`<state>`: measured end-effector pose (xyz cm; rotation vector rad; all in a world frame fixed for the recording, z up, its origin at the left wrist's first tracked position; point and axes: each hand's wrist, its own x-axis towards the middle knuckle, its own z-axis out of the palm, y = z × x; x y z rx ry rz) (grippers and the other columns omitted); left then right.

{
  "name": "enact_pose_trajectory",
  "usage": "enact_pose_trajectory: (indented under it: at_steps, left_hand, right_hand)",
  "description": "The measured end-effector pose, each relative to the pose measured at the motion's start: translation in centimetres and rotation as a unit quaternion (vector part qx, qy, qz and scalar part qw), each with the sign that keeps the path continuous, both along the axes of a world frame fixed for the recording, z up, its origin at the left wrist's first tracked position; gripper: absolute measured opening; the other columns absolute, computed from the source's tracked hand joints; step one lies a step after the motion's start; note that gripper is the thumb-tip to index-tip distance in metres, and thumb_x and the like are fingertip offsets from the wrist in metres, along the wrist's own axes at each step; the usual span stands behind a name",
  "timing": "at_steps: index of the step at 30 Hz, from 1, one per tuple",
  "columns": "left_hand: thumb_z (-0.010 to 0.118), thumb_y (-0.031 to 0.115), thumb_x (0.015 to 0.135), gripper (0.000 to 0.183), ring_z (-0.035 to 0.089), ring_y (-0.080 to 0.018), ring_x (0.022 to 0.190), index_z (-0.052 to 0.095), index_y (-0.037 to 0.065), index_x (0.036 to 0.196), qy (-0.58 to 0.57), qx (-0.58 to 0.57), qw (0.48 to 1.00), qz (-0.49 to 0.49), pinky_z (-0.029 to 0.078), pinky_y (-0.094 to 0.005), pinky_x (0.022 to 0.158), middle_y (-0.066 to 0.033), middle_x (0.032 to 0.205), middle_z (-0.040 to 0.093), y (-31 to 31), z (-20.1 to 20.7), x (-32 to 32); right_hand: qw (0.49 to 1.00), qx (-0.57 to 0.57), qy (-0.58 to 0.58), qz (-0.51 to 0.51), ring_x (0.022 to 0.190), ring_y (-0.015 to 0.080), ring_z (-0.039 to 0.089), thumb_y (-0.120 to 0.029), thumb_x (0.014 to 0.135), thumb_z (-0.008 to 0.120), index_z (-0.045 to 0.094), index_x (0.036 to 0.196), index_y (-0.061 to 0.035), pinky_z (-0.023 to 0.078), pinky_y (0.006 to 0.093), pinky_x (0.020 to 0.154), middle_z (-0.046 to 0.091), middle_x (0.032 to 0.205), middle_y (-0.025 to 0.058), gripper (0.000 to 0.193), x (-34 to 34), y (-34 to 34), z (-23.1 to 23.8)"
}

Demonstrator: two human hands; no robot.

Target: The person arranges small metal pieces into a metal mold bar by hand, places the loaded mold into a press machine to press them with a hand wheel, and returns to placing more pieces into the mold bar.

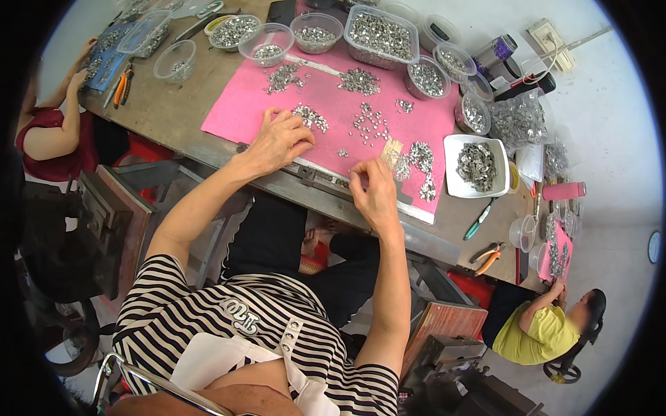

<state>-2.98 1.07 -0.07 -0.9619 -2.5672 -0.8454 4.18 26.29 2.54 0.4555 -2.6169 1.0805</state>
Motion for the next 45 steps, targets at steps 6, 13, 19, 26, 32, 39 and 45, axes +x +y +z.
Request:
enact_pose_trajectory:
  at_steps: [6, 13, 19, 26, 32, 39, 45]
  left_hand:
    - [0.070, 0.017, 0.088, 0.007, 0.055, -0.0244, 0.102, 0.070, 0.011, 0.091, 0.012, -0.002, 1.000, 0.022, 0.031, -0.0538, 0.104, -0.0038, 0.093, 0.061, -0.2, -0.2, 0.0]
    - [0.066, 0.012, 0.089, 0.005, 0.056, -0.0231, 0.098, 0.063, 0.009, 0.092, 0.063, 0.052, 0.996, -0.022, 0.033, -0.0479, 0.100, -0.0041, 0.092, 0.060, 2.0, 0.4, 2.1]
    - [0.068, 0.012, 0.088, 0.009, 0.058, -0.0246, 0.099, 0.064, 0.008, 0.095, 0.033, 0.109, 0.988, -0.105, 0.038, -0.0419, 0.096, -0.0053, 0.094, 0.061, 6.0, -0.2, 4.7]
    - [0.072, 0.012, 0.084, 0.013, 0.058, -0.0259, 0.098, 0.065, 0.007, 0.093, 0.044, 0.096, 0.987, -0.117, 0.040, -0.0434, 0.097, -0.0060, 0.092, 0.062, 7.2, -0.4, 4.9]
    - [0.066, 0.016, 0.091, 0.027, 0.057, -0.0296, 0.114, 0.065, 0.006, 0.116, 0.040, 0.080, 0.993, -0.083, 0.035, -0.0524, 0.108, -0.0099, 0.114, 0.066, 6.7, -0.6, 4.0]
    - [0.039, 0.044, 0.107, 0.054, 0.015, -0.0469, 0.152, 0.049, 0.010, 0.148, -0.073, -0.117, 0.990, 0.007, 0.006, -0.0747, 0.116, -0.0059, 0.160, 0.040, 1.8, 0.9, 0.0]
    - [0.038, 0.044, 0.108, 0.052, 0.011, -0.0452, 0.153, 0.054, 0.011, 0.145, -0.125, -0.110, 0.986, -0.032, -0.001, -0.0751, 0.115, 0.0000, 0.154, 0.048, -0.7, 1.0, 2.4]
  right_hand:
    - [0.995, 0.069, 0.054, 0.039, 0.088, 0.0319, 0.058, 0.000, 0.081, 0.069, 0.059, 0.091, -0.0029, 0.045, 0.0408, 0.078, 0.059, 0.093, 0.0113, 0.015, 2.4, 0.5, -0.4]
    - [0.975, 0.196, 0.091, 0.054, 0.087, 0.0303, 0.058, -0.001, 0.080, 0.071, 0.060, 0.092, -0.0031, 0.045, 0.0410, 0.078, 0.060, 0.093, 0.0109, 0.015, 2.6, 0.2, 0.2]
    - [0.986, 0.028, 0.132, -0.097, 0.088, 0.0295, 0.062, 0.005, 0.083, 0.069, 0.066, 0.097, -0.0017, 0.047, 0.0393, 0.080, 0.066, 0.096, 0.0116, 0.016, 4.1, 1.1, -1.2]
    - [0.973, -0.047, 0.135, -0.180, 0.088, 0.0308, 0.063, 0.004, 0.086, 0.068, 0.065, 0.097, -0.0004, 0.049, 0.0395, 0.081, 0.066, 0.094, 0.0130, 0.012, 5.4, 1.9, -3.6]
    - [0.970, -0.044, 0.147, -0.190, 0.085, 0.0271, 0.064, 0.005, 0.089, 0.067, 0.065, 0.097, 0.0007, 0.051, 0.0349, 0.079, 0.066, 0.093, 0.0126, 0.009, 5.6, 1.8, -3.7]
    - [0.971, -0.040, 0.147, -0.183, 0.087, 0.0270, 0.064, 0.005, 0.088, 0.066, 0.065, 0.098, 0.0013, 0.050, 0.0349, 0.080, 0.066, 0.093, 0.0128, 0.011, 5.6, 1.6, -3.7]
    - [0.973, -0.055, 0.137, -0.176, 0.088, 0.0310, 0.062, 0.006, 0.086, 0.067, 0.065, 0.099, 0.0001, 0.049, 0.0397, 0.081, 0.067, 0.095, 0.0136, 0.014, 5.6, 1.8, -3.7]
